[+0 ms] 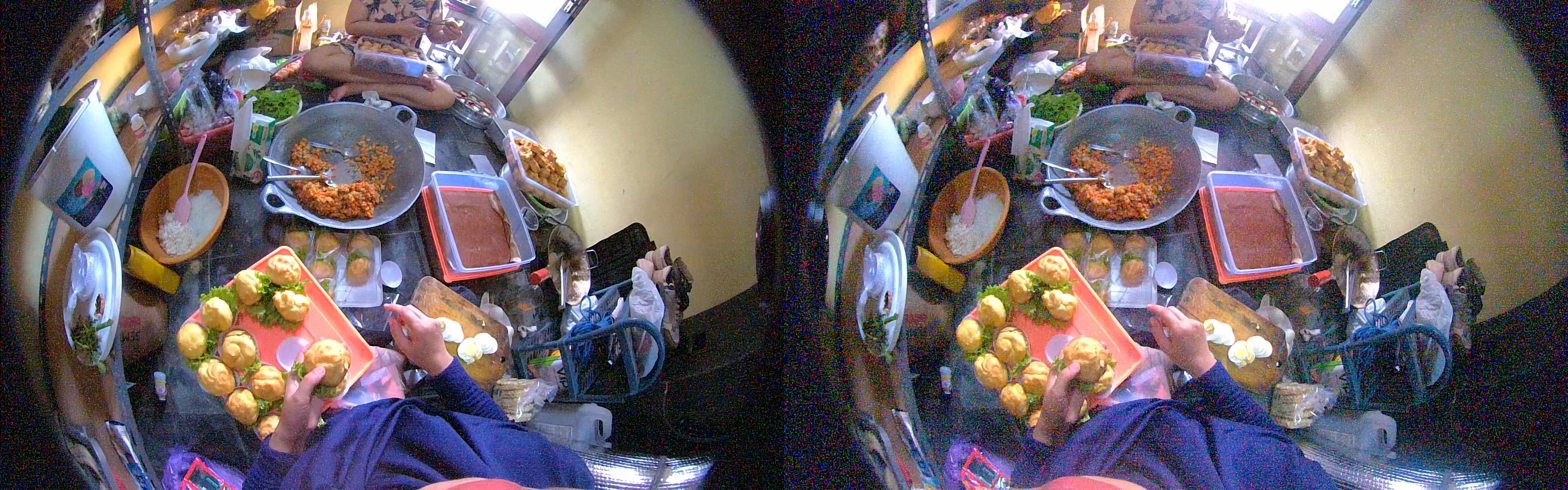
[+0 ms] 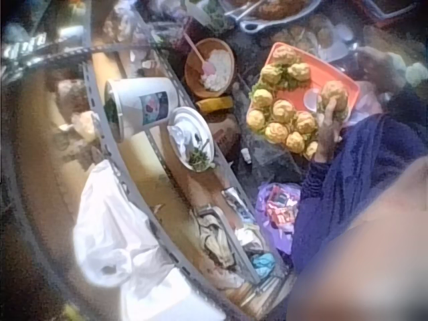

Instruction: The person assembles small round pastries by placing them into paper cups, adding lettuce, a reddish filling, and a slice of hard-boiled egg. The finished items are placed on a red tray.

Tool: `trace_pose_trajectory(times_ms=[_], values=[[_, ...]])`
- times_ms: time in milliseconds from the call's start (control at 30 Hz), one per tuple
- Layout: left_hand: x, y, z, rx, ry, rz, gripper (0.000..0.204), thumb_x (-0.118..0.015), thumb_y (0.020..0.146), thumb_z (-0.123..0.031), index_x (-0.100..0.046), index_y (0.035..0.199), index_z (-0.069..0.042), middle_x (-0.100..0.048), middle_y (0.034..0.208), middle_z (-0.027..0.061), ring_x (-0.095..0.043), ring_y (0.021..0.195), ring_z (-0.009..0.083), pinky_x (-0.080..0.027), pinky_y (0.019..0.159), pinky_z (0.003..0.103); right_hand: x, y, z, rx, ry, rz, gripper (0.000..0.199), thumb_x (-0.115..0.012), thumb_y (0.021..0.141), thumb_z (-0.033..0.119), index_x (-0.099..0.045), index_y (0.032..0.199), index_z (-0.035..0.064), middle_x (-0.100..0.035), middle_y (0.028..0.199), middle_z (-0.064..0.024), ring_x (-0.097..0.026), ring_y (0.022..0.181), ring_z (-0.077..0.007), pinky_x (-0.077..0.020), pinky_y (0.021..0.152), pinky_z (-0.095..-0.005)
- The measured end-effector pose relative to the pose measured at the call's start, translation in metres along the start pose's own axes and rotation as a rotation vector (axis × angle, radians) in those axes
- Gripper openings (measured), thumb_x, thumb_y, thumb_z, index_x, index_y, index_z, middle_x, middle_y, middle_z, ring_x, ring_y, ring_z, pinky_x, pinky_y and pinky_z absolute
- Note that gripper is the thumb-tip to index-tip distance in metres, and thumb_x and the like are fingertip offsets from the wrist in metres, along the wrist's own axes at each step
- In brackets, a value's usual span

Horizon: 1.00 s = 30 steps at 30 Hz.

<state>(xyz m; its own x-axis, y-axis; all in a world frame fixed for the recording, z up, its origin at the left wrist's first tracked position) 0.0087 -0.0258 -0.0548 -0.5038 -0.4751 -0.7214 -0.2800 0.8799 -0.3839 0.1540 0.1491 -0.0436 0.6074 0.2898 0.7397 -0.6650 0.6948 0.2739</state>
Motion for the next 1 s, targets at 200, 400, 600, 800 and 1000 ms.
trace_pose_trajectory(times_ms=[200,400,600,800,1000], values=[[0.0011,-0.0002,0.0018,0.014,-0.029,-0.001,0.054,-0.057,0.088,-0.009,-0.036,0.137,-0.003,-0.055,0.121,0.0137,-0.059,0.110,0.0252,-0.051,0.095,0.039,-0.0009,-0.0010,0.0005,-0.001,-0.007,-0.007,0.026,-0.062,0.087,0.011,-0.064,0.112,0.0070,-0.061,0.078,-0.0105,-0.063,0.067,-0.0245,-0.0507,0.060,-0.0344],[0.0017,0.0000,0.0043,0.006,-0.043,0.007,0.053,-0.057,0.088,-0.009,-0.036,0.137,-0.004,-0.056,0.122,0.0136,-0.059,0.110,0.0243,-0.051,0.094,0.038,-0.0017,-0.0038,0.0009,-0.013,-0.002,0.000,0.024,-0.063,0.086,0.011,-0.064,0.110,0.0073,-0.062,0.078,-0.0104,-0.063,0.067,-0.0250,-0.0509,0.060,-0.0348],[0.0030,0.0005,0.0062,0.002,-0.047,0.008,0.053,-0.058,0.088,-0.010,-0.038,0.137,-0.004,-0.056,0.121,0.0126,-0.059,0.111,0.0238,-0.050,0.095,0.038,-0.0035,-0.0055,0.0008,-0.011,-0.008,0.006,0.024,-0.063,0.086,0.010,-0.064,0.110,0.0071,-0.062,0.078,-0.0102,-0.063,0.066,-0.0248,-0.0508,0.060,-0.0342],[0.0047,0.0010,0.0088,0.021,-0.018,-0.011,0.053,-0.058,0.088,-0.012,-0.038,0.136,-0.004,-0.056,0.121,0.0120,-0.058,0.111,0.0233,-0.050,0.095,0.038,-0.0038,-0.0057,0.0014,0.003,0.008,0.000,0.024,-0.063,0.086,0.011,-0.064,0.109,0.0069,-0.061,0.077,-0.0097,-0.063,0.065,-0.0239,-0.0505,0.059,-0.0340],[0.0037,0.0012,0.0090,0.023,-0.006,0.004,0.053,-0.059,0.087,-0.012,-0.038,0.136,-0.003,-0.055,0.122,0.0120,-0.058,0.111,0.0232,-0.049,0.096,0.037,-0.0039,-0.0055,0.0033,0.012,-0.031,0.016,0.023,-0.063,0.087,0.012,-0.064,0.109,0.0073,-0.060,0.076,-0.0092,-0.063,0.066,-0.0236,-0.0505,0.059,-0.0341]])
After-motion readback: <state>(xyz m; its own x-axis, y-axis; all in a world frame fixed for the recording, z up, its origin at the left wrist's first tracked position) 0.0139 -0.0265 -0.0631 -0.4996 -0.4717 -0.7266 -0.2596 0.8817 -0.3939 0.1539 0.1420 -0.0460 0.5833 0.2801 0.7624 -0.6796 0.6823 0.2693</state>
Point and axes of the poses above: each hand's wrist, its own y-axis towards the middle knuckle, its own x-axis out of the back of the hand, z = x × y, the point moved 6 cm from there along y, towards the middle knuckle
